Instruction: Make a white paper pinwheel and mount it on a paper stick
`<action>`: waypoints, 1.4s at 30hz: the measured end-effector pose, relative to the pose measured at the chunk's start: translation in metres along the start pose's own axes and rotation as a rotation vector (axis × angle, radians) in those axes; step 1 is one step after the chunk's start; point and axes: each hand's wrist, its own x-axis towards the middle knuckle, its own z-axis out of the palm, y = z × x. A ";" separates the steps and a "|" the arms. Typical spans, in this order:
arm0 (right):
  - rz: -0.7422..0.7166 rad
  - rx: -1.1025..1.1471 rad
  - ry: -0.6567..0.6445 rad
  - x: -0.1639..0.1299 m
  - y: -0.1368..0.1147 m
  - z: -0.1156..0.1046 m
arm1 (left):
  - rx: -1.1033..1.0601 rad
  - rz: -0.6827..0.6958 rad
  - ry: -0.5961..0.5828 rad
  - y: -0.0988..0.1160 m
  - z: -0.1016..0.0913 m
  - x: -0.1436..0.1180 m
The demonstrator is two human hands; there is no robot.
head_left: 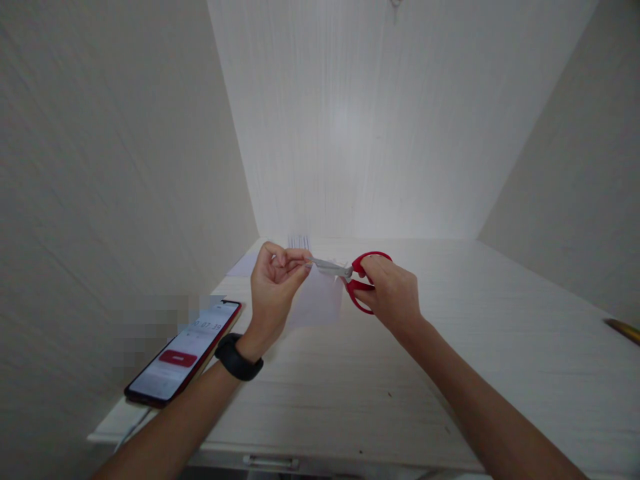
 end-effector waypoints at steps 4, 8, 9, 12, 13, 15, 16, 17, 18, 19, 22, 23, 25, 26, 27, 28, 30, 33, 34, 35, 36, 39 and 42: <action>-0.018 -0.025 0.021 0.001 0.000 -0.001 | -0.030 -0.016 0.007 0.000 -0.001 0.000; -0.015 -0.053 0.017 0.001 0.000 -0.001 | -0.025 -0.050 0.016 -0.001 -0.001 0.001; -0.013 -0.060 0.012 0.001 0.001 -0.001 | -0.022 -0.060 0.017 -0.002 -0.001 0.001; -0.005 -0.079 -0.006 0.000 0.001 0.000 | -0.025 -0.084 0.020 -0.004 -0.002 0.001; -0.002 -0.081 -0.009 0.000 0.001 0.001 | -0.026 -0.088 0.022 -0.004 -0.002 0.001; 0.002 -0.076 -0.012 -0.001 0.001 0.001 | -0.032 -0.096 0.030 -0.004 -0.002 0.001; 0.004 -0.070 -0.012 -0.001 0.001 0.001 | -0.038 -0.100 0.036 -0.004 -0.001 0.001; 0.005 -0.064 -0.012 -0.001 0.001 0.001 | -0.043 -0.104 0.041 -0.004 -0.001 0.001; 0.006 -0.060 -0.013 -0.001 0.001 0.001 | -0.048 -0.107 0.047 -0.003 -0.001 0.001; 0.006 -0.059 -0.015 -0.001 0.001 0.002 | -0.054 -0.108 0.050 -0.003 0.000 0.002; 0.003 -0.068 -0.017 -0.001 0.001 0.002 | -0.059 -0.109 0.052 -0.001 0.001 0.002; 0.001 -0.073 -0.016 -0.001 0.002 0.002 | -0.057 -0.109 0.051 -0.001 0.001 0.002; 0.000 -0.084 -0.014 -0.001 0.002 0.002 | -0.046 -0.112 0.053 -0.002 0.001 0.002; -0.001 -0.089 -0.011 -0.001 0.001 0.002 | -0.039 -0.112 0.054 -0.002 0.000 0.002; -0.001 -0.094 -0.008 -0.001 0.001 0.002 | -0.034 -0.111 0.054 -0.002 0.000 0.002; -0.003 -0.096 -0.002 -0.001 0.001 0.002 | -0.032 -0.109 0.056 -0.003 0.000 0.001; -0.009 -0.095 0.011 -0.001 0.001 0.002 | -0.035 -0.107 0.057 -0.003 0.000 0.001; -0.009 -0.095 0.021 -0.001 0.002 0.002 | -0.047 -0.102 0.055 -0.003 0.000 0.001; -0.010 -0.094 0.016 -0.001 0.002 0.002 | -0.049 -0.099 0.053 -0.003 0.000 0.002; -0.009 -0.093 0.008 -0.001 0.001 0.002 | -0.051 -0.096 0.051 -0.002 0.001 0.002; -0.005 -0.090 -0.001 -0.001 0.001 0.001 | -0.054 -0.092 0.048 -0.002 0.001 0.002; 0.026 -0.065 -0.027 0.001 -0.001 0.000 | -0.066 -0.082 0.043 -0.002 0.001 0.003; 0.047 -0.039 -0.043 0.001 -0.003 -0.002 | -0.077 -0.074 0.035 -0.001 0.002 0.003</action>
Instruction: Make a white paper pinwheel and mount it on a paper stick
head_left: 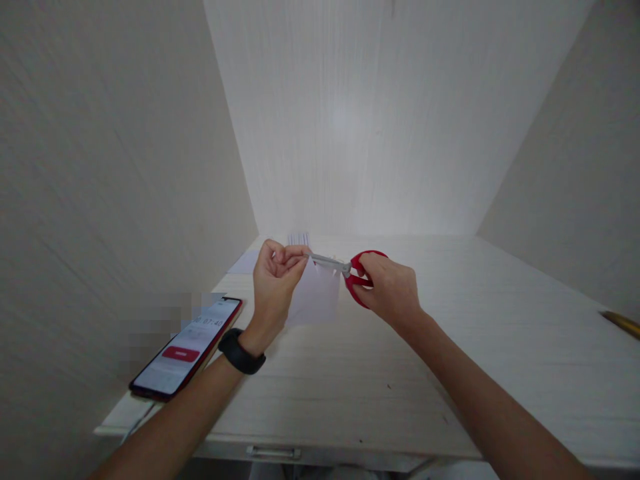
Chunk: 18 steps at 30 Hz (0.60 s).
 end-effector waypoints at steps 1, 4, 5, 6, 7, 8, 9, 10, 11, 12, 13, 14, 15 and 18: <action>-0.001 0.005 -0.008 0.000 0.000 -0.001 | -0.003 0.000 -0.004 0.000 0.000 0.000; 0.002 0.022 -0.027 -0.001 -0.001 -0.003 | -0.001 -0.004 -0.020 0.001 0.001 -0.001; 0.007 0.032 -0.035 -0.001 -0.001 -0.003 | 0.002 0.000 -0.023 0.001 0.001 -0.001; 0.017 0.040 -0.045 -0.001 -0.001 -0.003 | 0.007 0.004 -0.023 0.001 0.001 -0.001; 0.039 0.046 -0.056 -0.001 -0.001 -0.004 | 0.012 0.009 -0.022 0.001 0.001 -0.001; 0.073 0.046 -0.069 0.000 -0.001 -0.004 | 0.020 0.014 -0.020 0.001 0.001 0.000; 0.119 0.040 -0.084 0.001 -0.001 -0.003 | 0.030 0.016 -0.019 0.000 0.000 0.000; 0.174 0.031 -0.102 0.002 -0.001 -0.003 | 0.044 0.019 -0.019 -0.001 -0.001 0.001; 0.227 0.021 -0.124 0.004 0.000 -0.002 | 0.062 0.021 -0.021 -0.002 -0.002 0.001; 0.272 0.014 -0.152 0.005 0.001 0.000 | 0.088 0.027 -0.025 -0.003 -0.003 0.002; 0.305 0.010 -0.187 0.005 0.002 0.002 | 0.121 0.037 -0.031 -0.005 -0.005 0.003; 0.322 0.009 -0.229 0.005 0.004 0.004 | 0.161 0.052 -0.038 -0.006 -0.006 0.004; 0.329 0.009 -0.275 0.004 0.006 0.007 | 0.206 0.068 -0.049 -0.007 -0.007 0.004; 0.308 0.023 -0.430 0.000 0.013 0.017 | 0.340 0.112 -0.077 -0.010 -0.010 0.005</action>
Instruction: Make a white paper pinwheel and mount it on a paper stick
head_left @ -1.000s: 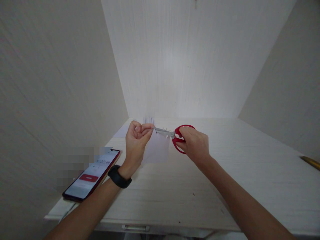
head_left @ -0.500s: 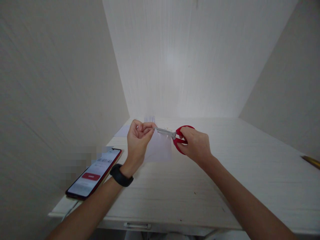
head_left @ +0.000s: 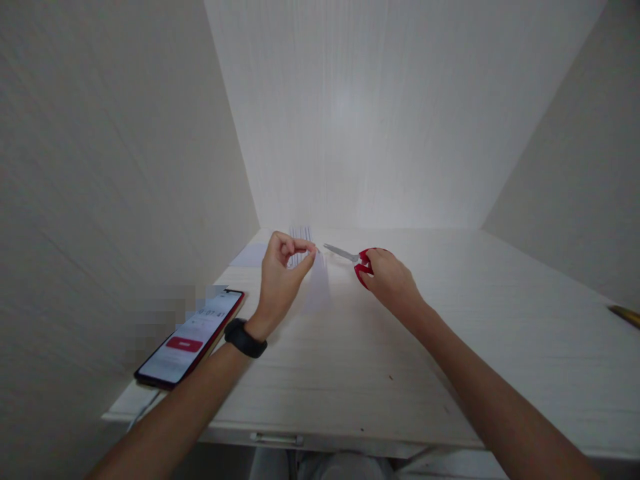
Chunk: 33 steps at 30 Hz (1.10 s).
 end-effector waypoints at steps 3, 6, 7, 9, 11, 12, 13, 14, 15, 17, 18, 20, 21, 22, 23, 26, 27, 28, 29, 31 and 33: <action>-0.039 0.020 -0.124 0.001 0.006 0.009 | 0.075 0.015 -0.017 -0.003 -0.001 -0.001; -0.036 0.050 -0.188 0.001 0.010 0.015 | 0.072 0.015 -0.046 -0.004 -0.001 -0.002; -0.028 0.053 -0.199 0.001 0.010 0.017 | 0.064 0.011 -0.055 -0.005 -0.001 -0.002; -0.017 0.049 -0.221 0.001 0.011 0.019 | 0.054 0.007 -0.060 -0.006 -0.002 -0.001; -0.023 0.055 -0.243 0.000 0.013 0.021 | 0.056 0.008 -0.049 -0.008 -0.002 0.001; -0.034 0.062 -0.250 -0.001 0.013 0.022 | 0.059 0.007 -0.042 -0.010 -0.002 0.002; -0.050 0.070 -0.254 -0.001 0.014 0.023 | 0.062 0.002 -0.038 -0.011 -0.003 0.002; -0.066 0.072 -0.256 -0.002 0.014 0.023 | 0.062 -0.005 -0.040 -0.013 -0.004 0.003; -0.080 0.069 -0.257 -0.002 0.015 0.023 | 0.061 -0.015 -0.048 -0.014 -0.004 0.003; -0.098 0.060 -0.273 -0.002 0.015 0.024 | 0.059 -0.031 -0.077 -0.016 -0.005 0.003; -0.100 0.063 -0.289 -0.001 0.016 0.024 | 0.062 -0.033 -0.092 -0.016 -0.005 0.003; -0.090 0.092 -0.327 0.000 0.017 0.026 | 0.085 -0.024 -0.107 -0.015 -0.004 0.002; -0.087 0.114 -0.343 0.001 0.018 0.027 | 0.101 -0.019 -0.110 -0.014 -0.003 0.002; -0.085 0.135 -0.356 0.002 0.020 0.028 | 0.115 -0.016 -0.111 -0.012 -0.003 0.001; -0.085 0.154 -0.367 0.003 0.021 0.028 | 0.125 -0.018 -0.114 -0.010 -0.002 0.000; -0.097 0.185 -0.393 0.003 0.021 0.027 | 0.137 -0.032 -0.141 -0.007 0.000 -0.002; -0.096 0.194 -0.397 0.003 0.021 0.026 | 0.145 -0.033 -0.146 -0.007 0.000 -0.002; -0.095 0.208 -0.399 0.003 0.019 0.024 | 0.156 -0.033 -0.149 -0.008 0.000 -0.002; -0.091 0.226 -0.398 0.003 0.017 0.022 | 0.170 -0.034 -0.149 -0.009 0.000 -0.002; -0.069 0.278 -0.379 0.004 0.013 0.018 | 0.206 -0.040 -0.144 -0.010 -0.001 -0.002; -0.036 0.361 -0.337 0.006 0.009 0.016 | 0.249 -0.041 -0.137 -0.012 -0.002 -0.002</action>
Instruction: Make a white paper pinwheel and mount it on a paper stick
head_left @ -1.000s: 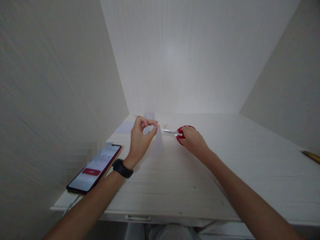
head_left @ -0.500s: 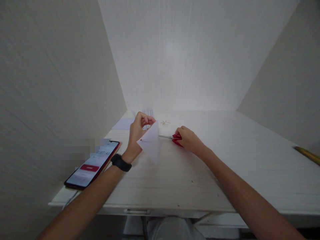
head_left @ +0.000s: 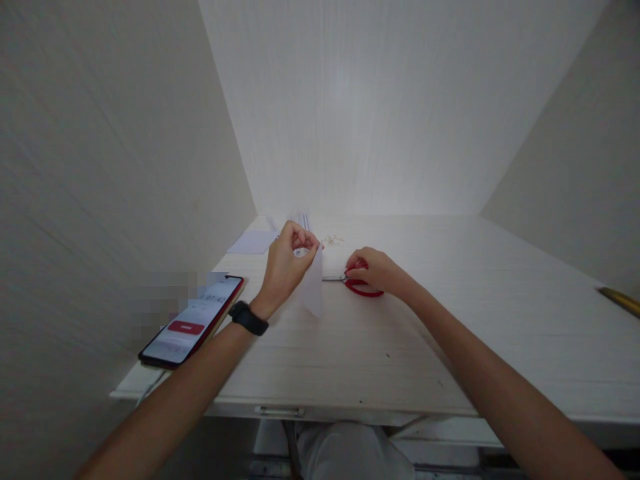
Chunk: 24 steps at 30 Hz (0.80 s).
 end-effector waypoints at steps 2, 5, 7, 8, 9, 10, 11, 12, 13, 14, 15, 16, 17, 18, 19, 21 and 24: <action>-0.017 0.131 0.030 0.002 -0.004 0.000 | 0.047 -0.003 0.006 -0.001 0.000 0.000; -0.077 0.377 0.005 0.002 -0.009 -0.001 | 0.107 -0.019 -0.019 -0.001 0.001 -0.002; -0.073 0.519 -0.026 0.001 -0.014 -0.001 | 0.137 -0.033 -0.047 -0.001 0.001 -0.004; -0.057 0.576 -0.040 0.000 -0.017 -0.001 | 0.148 -0.038 -0.057 -0.002 0.002 -0.004; -0.038 0.626 -0.053 -0.001 -0.019 -0.002 | 0.157 -0.044 -0.063 -0.003 0.003 -0.005; -0.018 0.667 -0.067 -0.003 -0.021 -0.002 | 0.162 -0.050 -0.068 -0.004 0.003 -0.005; -0.004 0.702 -0.080 -0.004 -0.022 -0.002 | 0.165 -0.055 -0.071 -0.004 0.004 -0.006; 0.002 0.731 -0.095 -0.005 -0.023 -0.002 | 0.165 -0.059 -0.073 -0.005 0.004 -0.006; 0.001 0.753 -0.115 -0.005 -0.023 -0.002 | 0.164 -0.062 -0.075 -0.005 0.005 -0.006; -0.009 0.768 -0.134 -0.005 -0.023 -0.001 | 0.161 -0.063 -0.080 -0.006 0.005 -0.006; -0.021 0.776 -0.149 -0.005 -0.022 0.000 | 0.158 -0.064 -0.086 -0.006 0.005 -0.006; -0.033 0.776 -0.157 -0.005 -0.021 0.001 | 0.157 -0.065 -0.090 -0.005 0.006 -0.007; -0.041 0.769 -0.159 -0.004 -0.020 0.002 | 0.158 -0.066 -0.093 -0.005 0.006 -0.007; -0.045 0.759 -0.155 -0.004 -0.018 0.003 | 0.160 -0.064 -0.094 -0.005 0.006 -0.007; -0.046 0.751 -0.148 -0.004 -0.018 0.004 | 0.160 -0.062 -0.092 -0.005 0.007 -0.007; -0.034 0.747 -0.143 -0.004 -0.017 0.005 | 0.157 -0.055 -0.089 -0.004 0.007 -0.007; -0.017 0.756 -0.146 -0.004 -0.017 0.005 | 0.133 -0.045 -0.095 -0.005 0.007 -0.008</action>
